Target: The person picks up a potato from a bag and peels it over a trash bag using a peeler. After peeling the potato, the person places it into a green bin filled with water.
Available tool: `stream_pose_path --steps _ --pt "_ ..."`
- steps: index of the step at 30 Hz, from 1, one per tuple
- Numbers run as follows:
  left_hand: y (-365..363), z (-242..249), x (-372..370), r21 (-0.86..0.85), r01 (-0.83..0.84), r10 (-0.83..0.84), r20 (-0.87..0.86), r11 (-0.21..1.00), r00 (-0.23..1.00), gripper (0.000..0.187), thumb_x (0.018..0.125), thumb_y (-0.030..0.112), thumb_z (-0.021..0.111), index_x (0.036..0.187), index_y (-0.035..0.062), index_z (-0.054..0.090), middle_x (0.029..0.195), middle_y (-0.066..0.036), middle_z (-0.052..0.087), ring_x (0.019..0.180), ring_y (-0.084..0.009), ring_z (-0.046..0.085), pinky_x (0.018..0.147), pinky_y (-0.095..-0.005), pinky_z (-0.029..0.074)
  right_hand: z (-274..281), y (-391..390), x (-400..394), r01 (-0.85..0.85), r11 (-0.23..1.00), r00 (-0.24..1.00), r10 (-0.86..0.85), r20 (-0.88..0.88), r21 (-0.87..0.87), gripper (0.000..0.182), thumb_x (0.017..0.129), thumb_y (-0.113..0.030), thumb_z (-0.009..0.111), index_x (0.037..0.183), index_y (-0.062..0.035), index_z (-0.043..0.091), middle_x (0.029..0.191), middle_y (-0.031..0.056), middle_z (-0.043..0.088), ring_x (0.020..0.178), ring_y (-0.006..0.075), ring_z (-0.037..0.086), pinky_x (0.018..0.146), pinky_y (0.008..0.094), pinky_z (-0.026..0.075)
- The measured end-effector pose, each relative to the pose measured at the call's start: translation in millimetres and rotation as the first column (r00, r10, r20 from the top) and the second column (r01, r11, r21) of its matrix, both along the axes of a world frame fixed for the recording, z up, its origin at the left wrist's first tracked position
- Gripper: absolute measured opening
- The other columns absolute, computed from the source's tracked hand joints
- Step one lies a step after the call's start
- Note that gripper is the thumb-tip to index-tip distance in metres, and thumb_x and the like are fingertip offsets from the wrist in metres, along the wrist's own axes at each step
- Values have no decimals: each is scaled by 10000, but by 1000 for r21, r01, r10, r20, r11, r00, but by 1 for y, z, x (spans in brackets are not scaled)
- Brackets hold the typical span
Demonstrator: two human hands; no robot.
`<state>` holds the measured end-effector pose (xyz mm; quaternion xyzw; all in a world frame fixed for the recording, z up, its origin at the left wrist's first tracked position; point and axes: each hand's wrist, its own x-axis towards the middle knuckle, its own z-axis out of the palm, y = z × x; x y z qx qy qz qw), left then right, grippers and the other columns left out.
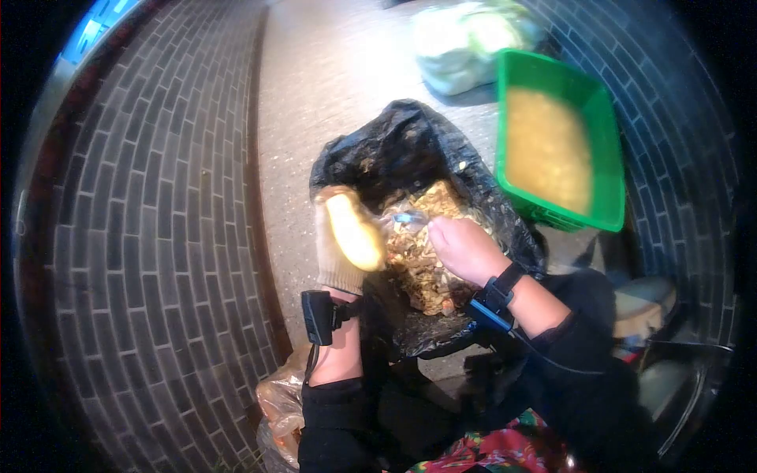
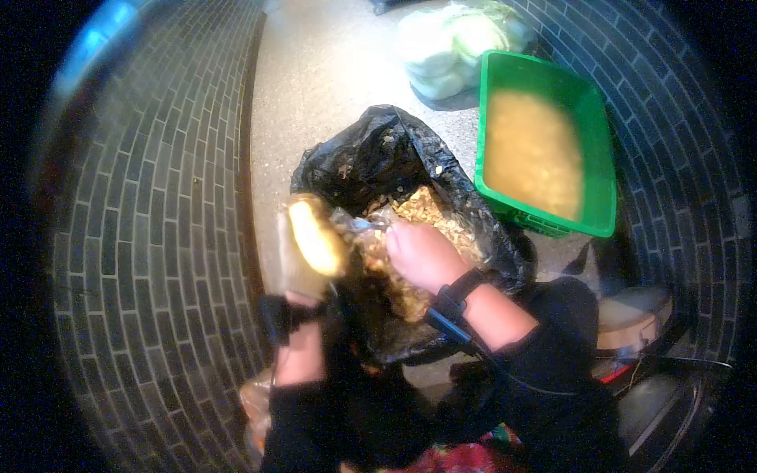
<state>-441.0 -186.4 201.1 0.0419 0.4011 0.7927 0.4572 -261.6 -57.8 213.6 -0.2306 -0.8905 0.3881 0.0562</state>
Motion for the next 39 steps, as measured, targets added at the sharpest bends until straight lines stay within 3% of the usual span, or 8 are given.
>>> stream_pose_path --steps 5,15,17,19,21,28,38,39 --pt "12 -8 32 -233 102 -101 16 967 995 452 962 477 511 1186 85 544 875 -55 624 702 -158 630 601 -289 538 17 1 -5 163 973 979 -181 -95 -165 315 965 -237 409 826 1 563 727 253 587 710 431 587 654 511 439" --pt "9 -29 34 -234 141 -156 -47 962 987 441 954 453 539 1196 84 541 924 -65 630 732 -165 634 611 -295 540 14 -9 -9 50 998 997 -52 -58 -32 286 891 -156 467 757 29 640 714 239 637 682 390 653 673 478 538" --pt "18 -23 42 -230 -45 34 -51 972 998 441 939 540 514 1082 128 578 874 -26 623 749 -173 622 654 -312 528 9 -16 -6 -3 1000 1000 3 -18 7 264 870 -132 479 746 27 650 713 231 642 682 380 661 672 469 543" --pt "10 -25 31 -191 74 -44 155 979 987 465 916 584 516 1045 140 569 865 -42 616 747 -187 620 663 -329 529 2 -28 0 -24 1000 1000 24 -8 8 212 838 -95 498 763 23 657 721 214 654 680 365 671 662 451 552" --pt "8 -41 19 -260 -17 24 25 965 999 445 922 568 517 1035 141 568 857 -51 616 731 -201 615 659 -325 528 -3 -30 -1 -28 999 999 29 -18 44 192 822 -71 502 767 28 658 724 213 656 682 366 672 654 449 554" --pt "4 -40 21 -97 -138 149 125 986 981 553 896 560 571 1164 77 551 1074 -98 605 967 -279 605 854 -435 514 -12 -37 -5 -29 999 1000 29 -3 -35 250 881 -132 459 791 38 617 707 235 636 681 389 650 659 478 529" --pt "-2 -70 1 -160 -293 301 29 943 953 548 887 655 489 1075 148 580 931 -48 618 851 -261 600 755 -406 512 -22 -48 -2 24 995 1000 -24 5 -96 284 925 -178 438 807 37 581 684 241 623 683 407 637 660 495 512" --pt "-8 -81 -11 -46 -296 298 59 954 953 545 890 669 458 1057 167 584 907 -37 622 822 -255 599 731 -404 511 -26 -53 1 28 995 1000 -28 1 -95 284 925 -178 438 807 37 581 684 241 623 683 407 637 660 495 512"
